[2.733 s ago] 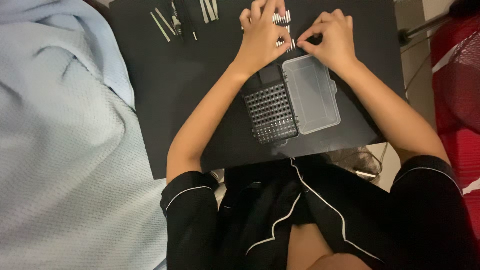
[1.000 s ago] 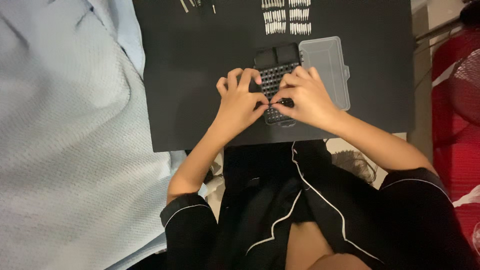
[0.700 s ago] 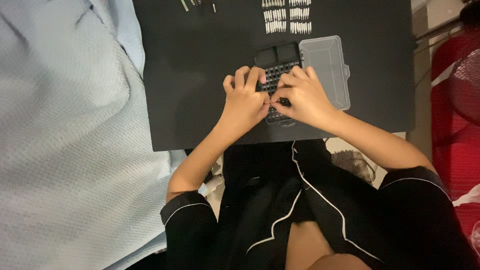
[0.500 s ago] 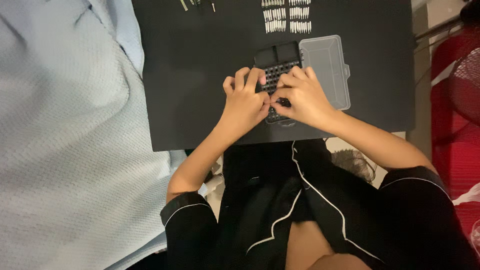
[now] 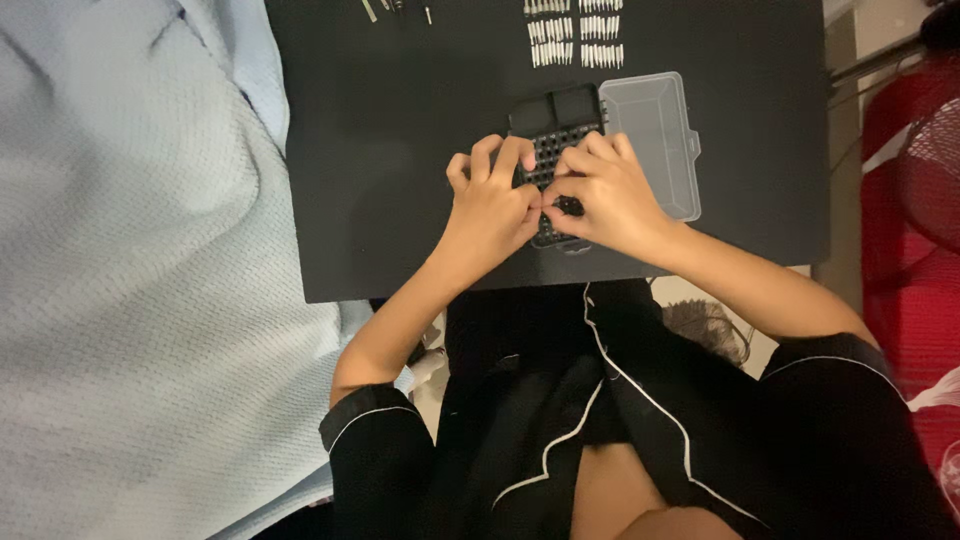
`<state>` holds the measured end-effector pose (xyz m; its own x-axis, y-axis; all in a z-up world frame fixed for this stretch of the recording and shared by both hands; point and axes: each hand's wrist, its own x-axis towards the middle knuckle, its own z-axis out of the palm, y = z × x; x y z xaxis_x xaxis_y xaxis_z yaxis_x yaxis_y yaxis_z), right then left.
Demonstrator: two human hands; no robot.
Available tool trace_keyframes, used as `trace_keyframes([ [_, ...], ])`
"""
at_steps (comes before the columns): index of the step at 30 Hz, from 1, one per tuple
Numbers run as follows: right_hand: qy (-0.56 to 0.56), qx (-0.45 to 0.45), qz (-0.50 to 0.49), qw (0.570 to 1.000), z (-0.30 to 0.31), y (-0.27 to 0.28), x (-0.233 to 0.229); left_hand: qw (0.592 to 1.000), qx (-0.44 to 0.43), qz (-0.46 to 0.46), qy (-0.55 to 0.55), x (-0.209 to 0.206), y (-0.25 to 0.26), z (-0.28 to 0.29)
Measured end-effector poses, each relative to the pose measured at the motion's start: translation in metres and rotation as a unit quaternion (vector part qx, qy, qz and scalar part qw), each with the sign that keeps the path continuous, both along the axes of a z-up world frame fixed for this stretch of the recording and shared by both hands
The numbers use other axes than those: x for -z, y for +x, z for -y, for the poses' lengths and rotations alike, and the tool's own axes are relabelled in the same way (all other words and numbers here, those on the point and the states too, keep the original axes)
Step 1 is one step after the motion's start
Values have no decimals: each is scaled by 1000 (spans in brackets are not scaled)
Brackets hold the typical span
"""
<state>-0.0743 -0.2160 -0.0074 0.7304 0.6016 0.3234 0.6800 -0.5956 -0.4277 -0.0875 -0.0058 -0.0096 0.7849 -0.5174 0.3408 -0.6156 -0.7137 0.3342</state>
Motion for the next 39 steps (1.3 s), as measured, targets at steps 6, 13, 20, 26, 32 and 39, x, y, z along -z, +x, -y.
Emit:
trace_keyframes([
  [6, 18, 1, -4, 1000, 3, 0, -4, 1000, -3, -13, -10, -6, -1, 0],
  [13, 32, 16, -31, 999, 14, 3, -4, 999, -7, -10, -50, -18, 3, -1],
  [20, 131, 58, -79, 987, 42, 18, -5, 983, -53, -50, -169, -26, 15, -3],
  [26, 287, 113, -150, 940, 53, 19, 2, 948, -141, -112, -261, -13, 21, 6],
  [32, 399, 118, -221, 882, 56, 18, 14, 899, -125, -202, -368, 6, 27, 12],
  [39, 426, 108, -247, 864, 57, 17, 14, 875, -112, -245, -402, 14, 28, 18],
])
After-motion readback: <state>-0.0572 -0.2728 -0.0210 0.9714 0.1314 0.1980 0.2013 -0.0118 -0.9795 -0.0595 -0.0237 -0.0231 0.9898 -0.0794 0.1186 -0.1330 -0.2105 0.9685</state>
